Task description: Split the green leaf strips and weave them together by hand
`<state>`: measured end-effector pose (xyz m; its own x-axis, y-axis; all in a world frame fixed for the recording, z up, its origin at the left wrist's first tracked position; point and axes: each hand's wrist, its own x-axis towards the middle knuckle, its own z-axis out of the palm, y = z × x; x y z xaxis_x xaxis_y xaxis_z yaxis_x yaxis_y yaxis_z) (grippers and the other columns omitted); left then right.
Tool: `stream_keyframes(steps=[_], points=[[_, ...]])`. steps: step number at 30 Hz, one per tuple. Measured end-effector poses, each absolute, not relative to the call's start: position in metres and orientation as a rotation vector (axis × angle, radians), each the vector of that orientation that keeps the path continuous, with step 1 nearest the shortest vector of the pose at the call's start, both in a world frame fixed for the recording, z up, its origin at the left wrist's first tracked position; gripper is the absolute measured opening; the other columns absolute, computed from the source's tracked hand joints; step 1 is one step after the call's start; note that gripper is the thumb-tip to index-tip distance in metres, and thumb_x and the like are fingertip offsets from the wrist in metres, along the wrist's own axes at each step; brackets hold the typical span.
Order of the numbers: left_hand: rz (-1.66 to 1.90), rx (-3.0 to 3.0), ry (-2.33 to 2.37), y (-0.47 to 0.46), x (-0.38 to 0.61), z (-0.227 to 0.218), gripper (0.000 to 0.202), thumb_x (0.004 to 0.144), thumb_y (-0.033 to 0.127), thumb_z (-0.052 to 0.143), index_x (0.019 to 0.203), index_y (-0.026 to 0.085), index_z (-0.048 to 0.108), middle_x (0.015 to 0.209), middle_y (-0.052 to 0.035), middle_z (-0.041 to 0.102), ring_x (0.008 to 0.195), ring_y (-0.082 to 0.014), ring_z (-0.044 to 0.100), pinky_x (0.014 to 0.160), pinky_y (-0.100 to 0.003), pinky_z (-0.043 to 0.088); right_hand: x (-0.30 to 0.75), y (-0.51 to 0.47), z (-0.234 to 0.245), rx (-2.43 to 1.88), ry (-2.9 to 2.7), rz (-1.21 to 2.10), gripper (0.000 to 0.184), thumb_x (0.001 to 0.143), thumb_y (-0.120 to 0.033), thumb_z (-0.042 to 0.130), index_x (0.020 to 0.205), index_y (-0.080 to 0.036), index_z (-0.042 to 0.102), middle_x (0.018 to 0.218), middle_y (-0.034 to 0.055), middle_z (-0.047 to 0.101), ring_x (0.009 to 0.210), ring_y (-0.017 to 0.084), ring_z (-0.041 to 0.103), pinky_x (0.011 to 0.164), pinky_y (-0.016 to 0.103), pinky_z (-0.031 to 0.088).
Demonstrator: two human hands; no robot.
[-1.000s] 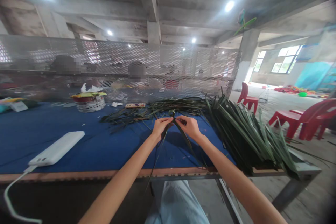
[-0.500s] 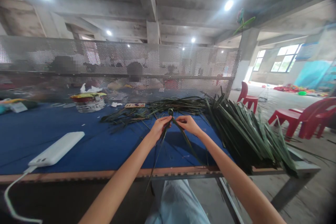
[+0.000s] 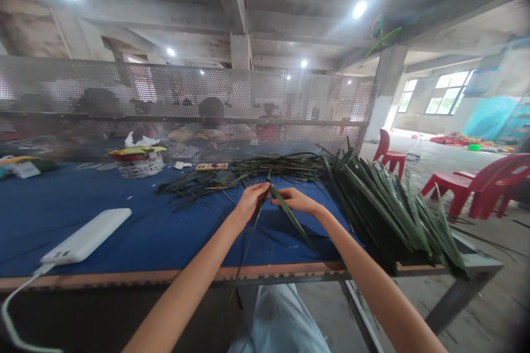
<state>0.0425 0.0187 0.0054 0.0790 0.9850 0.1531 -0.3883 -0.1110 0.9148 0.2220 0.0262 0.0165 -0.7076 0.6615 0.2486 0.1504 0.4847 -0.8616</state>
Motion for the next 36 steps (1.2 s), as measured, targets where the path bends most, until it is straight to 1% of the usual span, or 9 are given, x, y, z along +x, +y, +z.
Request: stream_keyframes(steps=[4, 7, 12, 16, 20, 24, 27, 30, 36], points=[[1.364, 1.1, 0.711, 0.017, 0.046, 0.006, 0.028, 0.054, 0.03, 0.084, 0.07, 0.011, 0.072, 0.062, -0.0026, 0.065, 0.057, -0.0116, 0.057, 0.06, -0.024, 0.044, 0.215, 0.024, 0.015, -0.752, -2.082, 1.032, 0.047, 0.08, -0.058, 0.05, 0.074, -0.013, 0.063, 0.059, -0.0032, 0.047, 0.055, 0.009, 0.035, 0.051, 0.022, 0.029], [1.369, 1.097, 0.72, 0.017, 0.045, 0.007, 0.022, 0.055, 0.024, 0.083, 0.07, 0.012, 0.072, 0.065, -0.0026, 0.066, 0.06, -0.0116, 0.058, 0.066, -0.025, 0.046, 0.215, 0.022, 0.015, -0.754, -2.075, 0.959, 0.045, 0.082, -0.055, 0.047, 0.07, -0.014, 0.059, 0.059, -0.0035, 0.043, 0.056, 0.009, 0.033, 0.051, 0.021, 0.026], [1.392, 1.053, 0.753, 0.015, 0.045, 0.009, 0.023, 0.051, 0.021, 0.085, 0.067, 0.012, 0.071, 0.064, -0.0019, 0.066, 0.059, -0.0104, 0.058, 0.065, -0.023, 0.046, 0.216, 0.021, 0.015, -0.732, -2.079, 0.98, 0.045, 0.081, -0.055, 0.048, 0.071, -0.013, 0.06, 0.06, -0.0022, 0.046, 0.059, 0.01, 0.037, 0.053, 0.021, 0.029], [1.442, 0.974, 0.824, 0.013, 0.044, 0.01, 0.03, 0.045, 0.025, 0.088, 0.065, 0.012, 0.071, 0.06, -0.0012, 0.065, 0.055, -0.0093, 0.057, 0.059, -0.022, 0.046, 0.217, 0.017, 0.016, -0.745, -2.096, 1.062, 0.046, 0.079, -0.057, 0.051, 0.073, -0.013, 0.062, 0.058, -0.003, 0.046, 0.054, 0.009, 0.038, 0.052, 0.022, 0.03], [1.5, 0.966, 0.833, 0.012, 0.045, 0.01, 0.032, 0.043, 0.029, 0.089, 0.064, 0.012, 0.07, 0.058, -0.0003, 0.064, 0.055, -0.0093, 0.056, 0.061, -0.023, 0.046, 0.219, 0.013, 0.02, -0.731, -2.106, 1.15, 0.045, 0.077, -0.056, 0.055, 0.071, -0.013, 0.063, 0.054, -0.0041, 0.044, 0.051, 0.008, 0.036, 0.051, 0.022, 0.03], [1.494, 0.962, 0.854, 0.01, 0.047, 0.01, 0.032, 0.044, 0.03, 0.088, 0.064, 0.012, 0.07, 0.058, -0.0006, 0.064, 0.055, -0.0096, 0.056, 0.061, -0.024, 0.046, 0.219, 0.012, 0.021, -0.751, -2.092, 1.205, 0.045, 0.078, -0.056, 0.054, 0.069, -0.012, 0.064, 0.051, -0.0043, 0.042, 0.05, 0.008, 0.036, 0.05, 0.023, 0.028], [1.426, 1.053, 0.819, 0.009, 0.048, 0.01, 0.031, 0.049, 0.035, 0.087, 0.062, 0.012, 0.069, 0.057, -0.0014, 0.063, 0.051, -0.01, 0.055, 0.058, -0.024, 0.045, 0.215, 0.014, 0.018, -0.748, -2.063, 1.134, 0.048, 0.078, -0.058, 0.052, 0.072, -0.012, 0.064, 0.055, -0.0032, 0.045, 0.053, 0.009, 0.037, 0.052, 0.022, 0.03], [1.407, 1.115, 0.792, 0.008, 0.048, 0.011, 0.03, 0.053, 0.036, 0.085, 0.062, 0.012, 0.069, 0.056, -0.0017, 0.063, 0.051, -0.0104, 0.055, 0.059, -0.025, 0.045, 0.211, 0.016, 0.015, -0.718, -2.032, 1.032, 0.047, 0.079, -0.06, 0.05, 0.071, -0.014, 0.06, 0.062, -0.0016, 0.049, 0.058, 0.01, 0.04, 0.054, 0.022, 0.032], [1.469, 1.001, 0.873, 0.009, 0.051, 0.009, 0.027, 0.047, 0.028, 0.087, 0.063, 0.013, 0.07, 0.058, -0.0012, 0.064, 0.055, -0.0108, 0.056, 0.065, -0.026, 0.047, 0.212, 0.018, 0.01, -0.759, -2.075, 1.038, 0.047, 0.081, -0.06, 0.045, 0.066, -0.016, 0.052, 0.056, -0.0036, 0.04, 0.055, 0.01, 0.036, 0.05, 0.022, 0.029]])
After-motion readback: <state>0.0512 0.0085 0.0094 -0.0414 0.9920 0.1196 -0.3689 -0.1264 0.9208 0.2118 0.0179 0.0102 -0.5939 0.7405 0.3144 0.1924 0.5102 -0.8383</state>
